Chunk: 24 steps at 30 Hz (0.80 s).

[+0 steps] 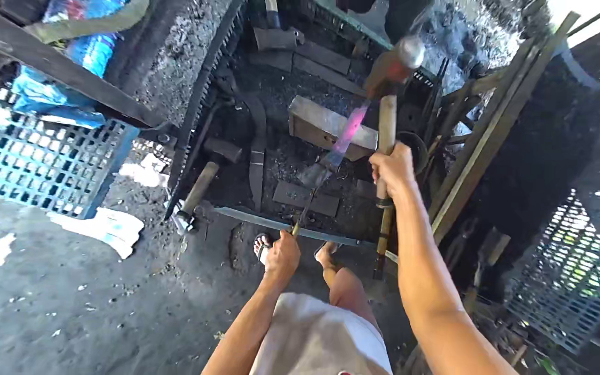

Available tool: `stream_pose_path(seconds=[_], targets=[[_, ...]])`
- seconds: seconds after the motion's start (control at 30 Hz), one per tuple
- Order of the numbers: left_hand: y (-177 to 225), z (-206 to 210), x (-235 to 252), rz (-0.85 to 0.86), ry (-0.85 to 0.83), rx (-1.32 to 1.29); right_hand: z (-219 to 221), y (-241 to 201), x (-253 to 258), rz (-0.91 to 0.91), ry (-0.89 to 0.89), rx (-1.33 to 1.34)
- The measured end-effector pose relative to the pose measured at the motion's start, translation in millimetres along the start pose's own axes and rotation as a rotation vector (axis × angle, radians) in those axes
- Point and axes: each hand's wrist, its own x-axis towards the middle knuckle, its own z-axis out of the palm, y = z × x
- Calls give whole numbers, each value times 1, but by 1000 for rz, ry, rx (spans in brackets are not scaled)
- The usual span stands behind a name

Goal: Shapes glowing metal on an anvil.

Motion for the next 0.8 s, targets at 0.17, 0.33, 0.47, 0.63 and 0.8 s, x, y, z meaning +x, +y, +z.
stream_pose_path(seconds=[0.17, 0.33, 0.47, 0.63, 0.8], targets=[[0, -1, 1, 10, -28, -28, -74, -73, -117, -1, 168, -250], [1, 1, -4, 26, -14, 3, -105, -17, -109, -139, 251, -114], [10, 1, -6, 169, 31, -177, -50, 54, -28, -24, 250, -187], [34, 6, 32, 274, 17, -224, -11, 83, 33, 209, 57, -103], [42, 6, 27, 183, 37, -134, -95, -26, -93, -29, 49, 110]])
